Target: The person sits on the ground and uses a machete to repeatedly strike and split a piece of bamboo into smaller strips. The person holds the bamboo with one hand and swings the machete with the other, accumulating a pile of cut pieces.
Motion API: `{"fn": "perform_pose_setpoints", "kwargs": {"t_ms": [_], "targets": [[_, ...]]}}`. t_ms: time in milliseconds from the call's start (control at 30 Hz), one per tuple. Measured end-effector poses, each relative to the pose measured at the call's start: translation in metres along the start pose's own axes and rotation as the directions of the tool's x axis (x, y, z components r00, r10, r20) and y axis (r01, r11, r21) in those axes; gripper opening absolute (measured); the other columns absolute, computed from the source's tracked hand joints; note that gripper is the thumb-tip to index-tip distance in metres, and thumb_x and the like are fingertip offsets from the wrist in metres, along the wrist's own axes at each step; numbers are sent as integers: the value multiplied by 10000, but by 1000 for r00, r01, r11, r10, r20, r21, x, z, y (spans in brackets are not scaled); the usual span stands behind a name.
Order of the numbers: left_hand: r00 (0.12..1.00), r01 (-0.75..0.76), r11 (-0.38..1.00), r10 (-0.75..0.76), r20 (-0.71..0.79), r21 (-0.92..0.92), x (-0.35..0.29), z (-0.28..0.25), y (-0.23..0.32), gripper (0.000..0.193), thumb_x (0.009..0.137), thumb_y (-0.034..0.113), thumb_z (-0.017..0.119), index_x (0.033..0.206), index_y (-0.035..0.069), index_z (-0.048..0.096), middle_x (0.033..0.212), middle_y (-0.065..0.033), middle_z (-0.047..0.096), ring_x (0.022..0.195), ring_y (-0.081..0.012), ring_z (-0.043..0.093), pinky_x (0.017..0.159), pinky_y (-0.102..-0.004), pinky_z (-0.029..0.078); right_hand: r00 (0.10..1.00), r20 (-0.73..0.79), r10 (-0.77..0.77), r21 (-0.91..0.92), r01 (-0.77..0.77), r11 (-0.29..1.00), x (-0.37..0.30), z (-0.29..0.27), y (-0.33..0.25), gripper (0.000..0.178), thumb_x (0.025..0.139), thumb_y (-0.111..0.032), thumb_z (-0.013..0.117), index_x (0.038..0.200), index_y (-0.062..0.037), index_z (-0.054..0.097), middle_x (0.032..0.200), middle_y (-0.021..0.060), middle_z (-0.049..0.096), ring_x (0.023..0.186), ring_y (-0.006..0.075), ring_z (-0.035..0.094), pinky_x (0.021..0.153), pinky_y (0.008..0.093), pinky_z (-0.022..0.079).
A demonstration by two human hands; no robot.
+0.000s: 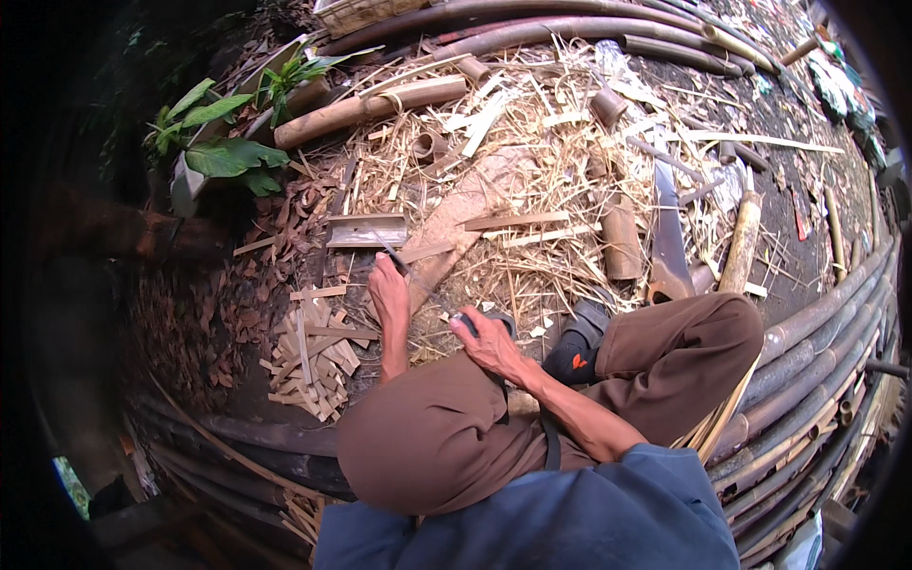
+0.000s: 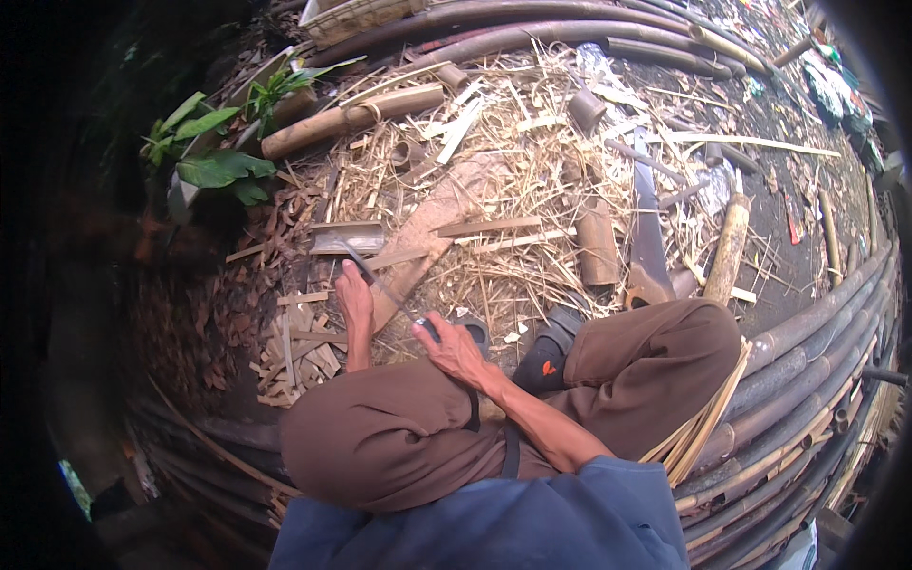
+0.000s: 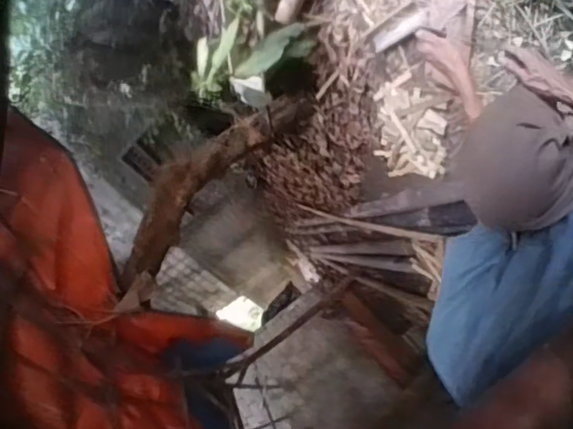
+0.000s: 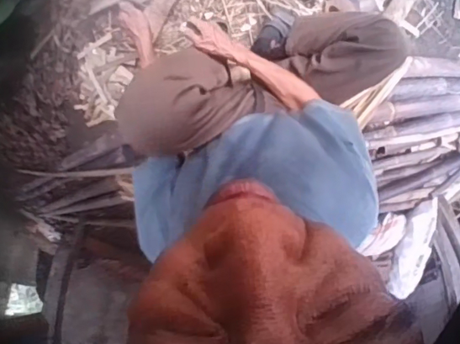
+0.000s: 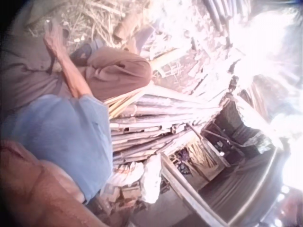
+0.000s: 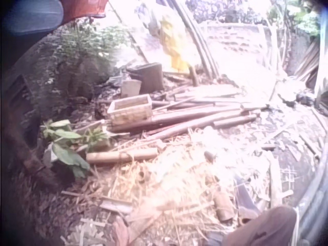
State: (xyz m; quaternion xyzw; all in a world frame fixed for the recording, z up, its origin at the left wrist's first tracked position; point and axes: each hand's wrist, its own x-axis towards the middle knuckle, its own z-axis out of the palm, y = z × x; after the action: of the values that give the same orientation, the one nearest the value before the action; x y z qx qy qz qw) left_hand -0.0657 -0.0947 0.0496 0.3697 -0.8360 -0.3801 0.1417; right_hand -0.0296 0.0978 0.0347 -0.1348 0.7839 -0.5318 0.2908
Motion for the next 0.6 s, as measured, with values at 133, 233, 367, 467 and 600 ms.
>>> {"fn": "perform_pose_setpoints", "kwargs": {"t_ms": [133,233,367,467,600], "targets": [[997,-3,995,-5,-81,-103,-1,10,-22,692,1030,407,259,763,-151,569,655,-344,550,664,-510,553,647,-548,397,985,-169,35,33,-30,999,19,24,62,408,990,-414,460,1007,-23,572,717,233,588,678,345,606,637,455,446],[990,-109,991,115,-82,76,-5,9,-6,707,1031,411,255,759,-160,570,642,-345,542,649,-506,550,650,-551,395,982,-125,144,14,-144,990,30,-1,87,476,980,-460,449,1026,-4,578,755,242,612,734,390,613,675,479,456],[996,-66,992,71,-50,103,-5,2,0,709,1033,405,259,760,-169,573,629,-348,533,629,-508,529,648,-560,378,987,-44,157,4,-157,988,11,-1,57,522,959,-481,466,1082,16,569,861,313,636,866,492,618,761,529,472],[995,-35,994,44,-91,103,0,0,-13,658,1028,393,282,833,-130,631,747,-314,623,760,-453,613,728,-473,442,973,-102,208,-2,-210,978,29,-1,95,515,954,-476,475,1073,17,566,848,331,626,873,511,608,764,544,477],[996,54,896,-77,-34,-441,14,18,-23,583,1027,451,275,1211,-24,559,1110,-194,661,1035,-339,626,856,-470,491,978,-140,157,-81,-169,982,29,-14,86,530,947,-507,471,1024,3,592,871,336,627,889,505,609,782,546,473]]}}
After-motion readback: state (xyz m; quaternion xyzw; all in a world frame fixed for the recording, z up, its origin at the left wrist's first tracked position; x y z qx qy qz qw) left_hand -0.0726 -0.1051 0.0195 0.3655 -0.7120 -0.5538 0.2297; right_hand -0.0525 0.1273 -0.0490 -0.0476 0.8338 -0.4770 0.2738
